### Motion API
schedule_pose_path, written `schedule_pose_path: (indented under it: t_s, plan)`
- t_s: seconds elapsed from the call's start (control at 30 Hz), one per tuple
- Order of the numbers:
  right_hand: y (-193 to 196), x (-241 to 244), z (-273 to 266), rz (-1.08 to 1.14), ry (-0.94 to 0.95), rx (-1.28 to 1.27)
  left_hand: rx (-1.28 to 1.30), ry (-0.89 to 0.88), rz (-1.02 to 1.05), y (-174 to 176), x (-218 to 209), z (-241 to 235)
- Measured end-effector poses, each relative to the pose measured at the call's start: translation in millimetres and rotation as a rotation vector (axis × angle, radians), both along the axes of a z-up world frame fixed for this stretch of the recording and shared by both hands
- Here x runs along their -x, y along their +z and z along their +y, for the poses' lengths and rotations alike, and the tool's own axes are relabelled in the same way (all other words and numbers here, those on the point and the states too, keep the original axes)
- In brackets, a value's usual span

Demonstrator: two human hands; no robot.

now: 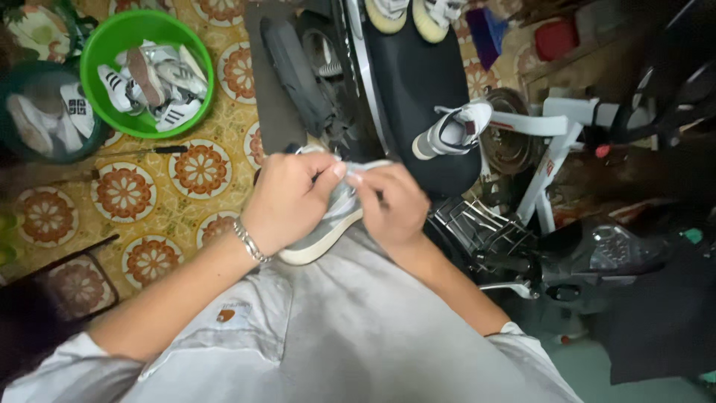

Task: The person removes the old shoelaces from a grey and white sneaker by pulling them out of the eyelets. They then insert a new white shoelace into the shoe, threading it through the eyelets from the bottom up.

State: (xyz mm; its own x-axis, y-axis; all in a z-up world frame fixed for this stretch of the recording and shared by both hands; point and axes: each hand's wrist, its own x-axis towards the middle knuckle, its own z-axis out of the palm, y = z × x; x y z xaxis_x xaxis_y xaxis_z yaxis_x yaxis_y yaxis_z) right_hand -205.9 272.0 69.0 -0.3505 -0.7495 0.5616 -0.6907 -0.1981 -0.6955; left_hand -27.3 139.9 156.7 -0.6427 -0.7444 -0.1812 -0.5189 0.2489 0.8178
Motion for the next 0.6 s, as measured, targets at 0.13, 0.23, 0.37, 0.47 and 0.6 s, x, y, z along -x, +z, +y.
schedule_pose_path:
  t_s: [0.13, 0.23, 0.37, 0.47, 0.6]
  plan:
    - [10.9, -8.2, 0.8, -0.100, 0.050, 0.014, -0.027, 0.054, -0.036, -26.4, -7.5, 9.9]
    - [12.5, -5.1, 0.7, -0.469, 0.369, -0.127, -0.098, 0.107, -0.049, -41.5, -18.6, 8.9]
    - [-3.1, -1.8, 8.1, -0.726, 0.609, -0.192, -0.146, 0.087, -0.050, -33.1, -26.8, 18.6]
    - [0.3, -14.0, 5.1, -0.598, 0.537, -0.230, -0.108, 0.054, -0.080, -36.2, -36.0, 22.1]
    - [15.0, -32.0, 6.8, -0.314, 0.466, -0.167, -0.079, 0.057, -0.063, -43.5, -50.8, 17.1]
